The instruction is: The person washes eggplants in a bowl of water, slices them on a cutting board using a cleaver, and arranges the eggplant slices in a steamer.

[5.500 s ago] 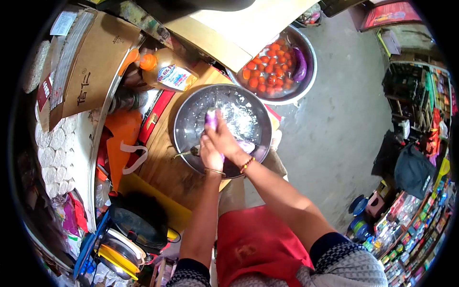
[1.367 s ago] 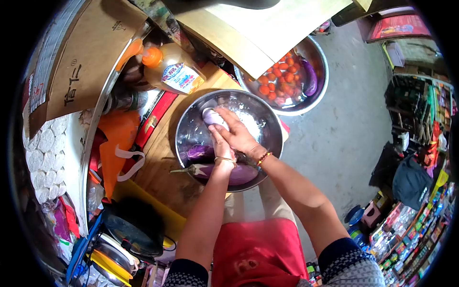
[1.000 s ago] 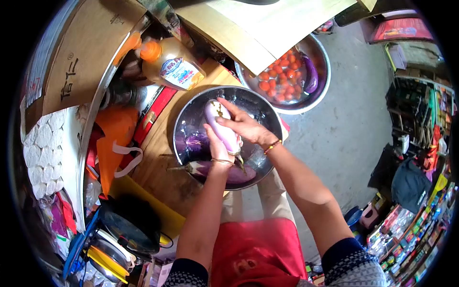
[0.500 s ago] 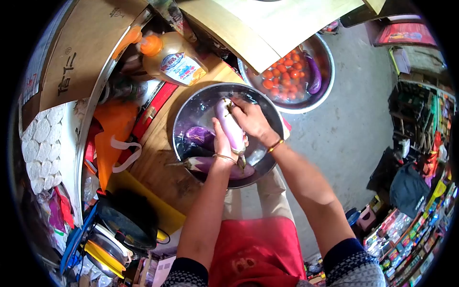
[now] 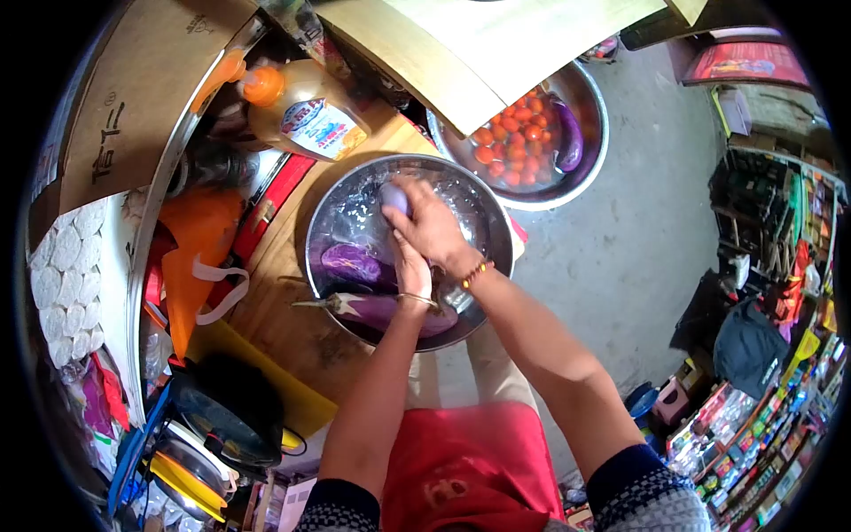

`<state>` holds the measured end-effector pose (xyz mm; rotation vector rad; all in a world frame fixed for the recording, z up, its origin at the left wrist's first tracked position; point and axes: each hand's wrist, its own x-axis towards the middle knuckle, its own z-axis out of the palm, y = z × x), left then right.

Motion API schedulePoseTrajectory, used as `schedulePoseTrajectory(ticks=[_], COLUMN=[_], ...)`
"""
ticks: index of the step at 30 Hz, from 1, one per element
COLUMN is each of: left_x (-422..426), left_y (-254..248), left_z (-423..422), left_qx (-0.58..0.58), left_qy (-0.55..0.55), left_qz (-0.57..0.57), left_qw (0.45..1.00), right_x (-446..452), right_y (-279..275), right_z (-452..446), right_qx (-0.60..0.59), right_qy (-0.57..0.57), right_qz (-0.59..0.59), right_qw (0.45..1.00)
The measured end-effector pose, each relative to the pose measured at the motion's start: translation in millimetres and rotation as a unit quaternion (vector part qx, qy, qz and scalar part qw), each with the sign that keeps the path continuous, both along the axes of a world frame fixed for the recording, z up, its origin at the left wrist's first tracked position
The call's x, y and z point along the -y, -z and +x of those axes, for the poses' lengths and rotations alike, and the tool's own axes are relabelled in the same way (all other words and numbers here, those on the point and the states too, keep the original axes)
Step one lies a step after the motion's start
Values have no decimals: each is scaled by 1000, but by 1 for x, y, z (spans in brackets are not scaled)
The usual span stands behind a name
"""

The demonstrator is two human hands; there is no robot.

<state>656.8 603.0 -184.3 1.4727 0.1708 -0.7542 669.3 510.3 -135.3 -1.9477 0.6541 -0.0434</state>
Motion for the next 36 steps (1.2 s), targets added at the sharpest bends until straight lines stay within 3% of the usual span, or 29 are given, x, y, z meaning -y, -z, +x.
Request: schedulePoseTrajectory(ticks=[1, 3, 5, 7, 9, 10, 11, 12, 13, 15, 16, 17, 18, 19, 21, 23, 25, 28, 29, 32, 36], left_x=[-1, 2, -5, 5, -10, -21, -7, 8, -2, -17, -16, -9, -11, -8, 6, 14, 15, 19, 18, 17, 9], left_y=[-4, -21, -6, -10, 21, 42, 4, -36, -22, -12, -15, -30, -30, -38, -62, -65, -56, -62, -61, -61, -67], left_z=[-1, 2, 2, -7, -10, -12, -7, -2, -4, -8, -11, -10, -6, -2, 9, 13, 12, 16, 17, 23, 32], left_qx=[-2, -171, -192, 34, 59, 84, -23, -120, -50, -13, 30, 73, 232, 232, 444, 468, 488, 511, 506, 553, 577], left_qy=[2, -56, -67, -75, -43, -15, -100, -203, -159, -109, -114, -117, -44, -47, 116, 233, 286, 330, 335, 377, 353], left_qz=[-1, -67, -28, -91, -50, -5, -17, -31, 13, -52, -6, 39, 190, 192, 259, 345, 397, 416, 419, 359, 358], left_qw=[1000, 981, 979, 992, 996, 996, 995, 971, 986, 993, 993, 990, 953, 953, 850, 779, 723, 676, 675, 650, 644], right_x=[-1, -2, -11, -9, -5, 0, 4, 5, 8, 20, 29, 44, 66, 92, 152, 205, 252, 282, 291, 293, 290], right_y=[4, 18, 10, 0, -18, -32, -40, -40, -43, -49, -53, -58, -64, -67, -12, 22, 89, 103, 114, 77, 38], right_z=[5, 7, -1, -1, -12, -16, -19, -22, -23, -28, -31, -33, -36, -39, -53, -64, -82, -84, -88, -83, -87], right_qx=[-2, 37, 29, -3, 44, 21, 0, -98, -155, 19, 74, 114, 86, 59, 98, -21, -160, -306, -318, -345, -192], right_qy=[2, 35, 48, -24, -113, -98, -85, -94, -130, -122, -140, -156, -151, -148, -13, 71, 148, 150, 135, 91, 127], right_qz=[-1, 23, 20, -43, -262, -226, -191, -168, -213, -314, -228, -231, -247, -264, -291, -399, -380, -250, -239, -256, -247], right_qw=[1000, 998, 998, 999, 957, 969, 978, 976, 956, 941, 961, 954, 953, 951, 951, 914, 899, 906, 907, 898, 941])
